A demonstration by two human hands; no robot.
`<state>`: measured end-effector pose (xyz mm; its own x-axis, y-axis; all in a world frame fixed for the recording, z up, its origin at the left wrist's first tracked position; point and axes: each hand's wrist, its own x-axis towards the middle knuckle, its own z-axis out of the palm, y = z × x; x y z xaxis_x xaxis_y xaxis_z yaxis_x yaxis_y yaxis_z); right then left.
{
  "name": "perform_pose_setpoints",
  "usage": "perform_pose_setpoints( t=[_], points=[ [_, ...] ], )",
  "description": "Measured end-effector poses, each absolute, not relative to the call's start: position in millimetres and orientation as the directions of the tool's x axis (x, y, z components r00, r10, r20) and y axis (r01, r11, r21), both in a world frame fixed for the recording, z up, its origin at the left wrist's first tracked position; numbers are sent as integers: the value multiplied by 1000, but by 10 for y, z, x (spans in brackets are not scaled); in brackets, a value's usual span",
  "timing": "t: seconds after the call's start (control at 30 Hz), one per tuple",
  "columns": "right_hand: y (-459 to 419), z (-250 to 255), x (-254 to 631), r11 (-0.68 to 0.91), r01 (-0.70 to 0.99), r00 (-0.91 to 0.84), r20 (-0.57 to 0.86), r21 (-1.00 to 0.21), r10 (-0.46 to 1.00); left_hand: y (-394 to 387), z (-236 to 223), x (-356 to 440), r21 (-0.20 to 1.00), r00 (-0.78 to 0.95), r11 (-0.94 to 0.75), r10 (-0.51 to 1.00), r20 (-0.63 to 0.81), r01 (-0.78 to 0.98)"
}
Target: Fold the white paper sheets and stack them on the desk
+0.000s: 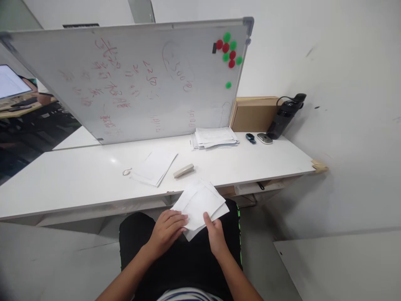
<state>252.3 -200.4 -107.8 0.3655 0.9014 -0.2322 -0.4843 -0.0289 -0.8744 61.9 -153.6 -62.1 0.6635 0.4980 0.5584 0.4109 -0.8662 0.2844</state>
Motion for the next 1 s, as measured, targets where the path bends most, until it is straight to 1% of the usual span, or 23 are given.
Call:
perform_pose_setpoints(
  t=[0.07, 0.1, 0.13, 0.17, 0.2, 0.23, 0.27, 0.3, 0.33, 0.37, 0.4, 0.43, 0.47, 0.53, 0.6, 0.67, 0.73, 0.8, 0.87, 0.93, 1.0],
  points=[
    [-2010, -1029, 2527, -32, -491, 384, -249, -871, 889, -1546, -641, 592, 343, 706, -850, 525, 476, 400],
    [-2009, -991, 2528, -25, -517, 394, -263, -856, 881, -1564, -659, 586, 393, 703, -820, 564, 433, 416],
    [-2007, -948, 2529, -8, -543, 410, -273, -840, 871, -1589, -684, 588, 464, 670, -765, 629, 394, 446],
    [-2004, -904, 2530, 11, -566, 424, -279, -825, 862, -1621, -715, 600, 556, 600, -679, 716, 358, 479],
    [-2003, -866, 2532, 24, -583, 431, -284, -812, 856, -1657, -748, 622, 669, 499, -561, 808, 313, 488],
    [-2003, -836, 2533, 31, -592, 434, -287, -805, 854, -1694, -780, 653, 793, 386, -414, 889, 247, 446],
    [-2007, -816, 2533, 29, -596, 429, -288, -802, 856, -1729, -804, 691, 904, 287, -252, 946, 154, 346],
    [-2014, -808, 2531, 21, -596, 418, -287, -803, 862, -1757, -820, 732, 976, 223, -86, 974, 41, 200],
    [-2025, -812, 2525, 6, -594, 395, -286, -804, 873, -1777, -825, 772, 997, 210, 69, 975, -75, 38],
    [-2039, -825, 2516, -13, -593, 368, -285, -805, 885, -1787, -820, 806, 973, 234, 202, 957, -172, -108],
    [-2055, -847, 2504, -30, -591, 340, -283, -806, 897, -1789, -808, 831, 928, 272, 302, 932, -239, -219],
    [-2071, -873, 2492, -47, -591, 312, -282, -805, 907, -1784, -794, 845, 884, 302, 366, 912, -278, -291],
    [-2086, -901, 2484, -63, -592, 286, -283, -803, 916, -1773, -779, 848, 858, 312, 396, 902, -297, -327],
    [-2104, -954, 2490, -100, -590, 242, -293, -801, 925, -1745, -763, 819, 879, 255, 370, 919, -299, -301],
    [-2096, -992, 2546, -113, -578, 234, -297, -808, 926, -1713, -764, 753, 946, 147, 279, 955, -257, -166],
    [-2063, -1006, 2656, -81, -564, 267, -274, -822, 924, -1677, -763, 662, 982, 75, 189, 979, -189, 2],
    [-2015, -991, 2795, -44, -539, 298, -240, -841, 924, -1634, -742, 561, 985, 63, 126, 989, -134, 118],
    [-1964, -942, 2925, -31, -477, 300, -196, -878, 934, -1583, -690, 471, 979, 79, 78, 992, -94, 188],
    [-1914, -857, 3012, -38, -346, 252, -132, -937, 959, -1526, -604, 411, 971, 96, 22, 994, -46, 239],
    [-1862, -734, 3045, -28, -154, 196, -58, -988, 979, -1465, -495, 395, 958, 97, -53, 995, 27, 282],
    [-1797, -582, 3037, -5, 49, 165, 3, -999, 986, -1397, -375, 428, 934, 100, -151, 987, 125, 323]
  ],
)
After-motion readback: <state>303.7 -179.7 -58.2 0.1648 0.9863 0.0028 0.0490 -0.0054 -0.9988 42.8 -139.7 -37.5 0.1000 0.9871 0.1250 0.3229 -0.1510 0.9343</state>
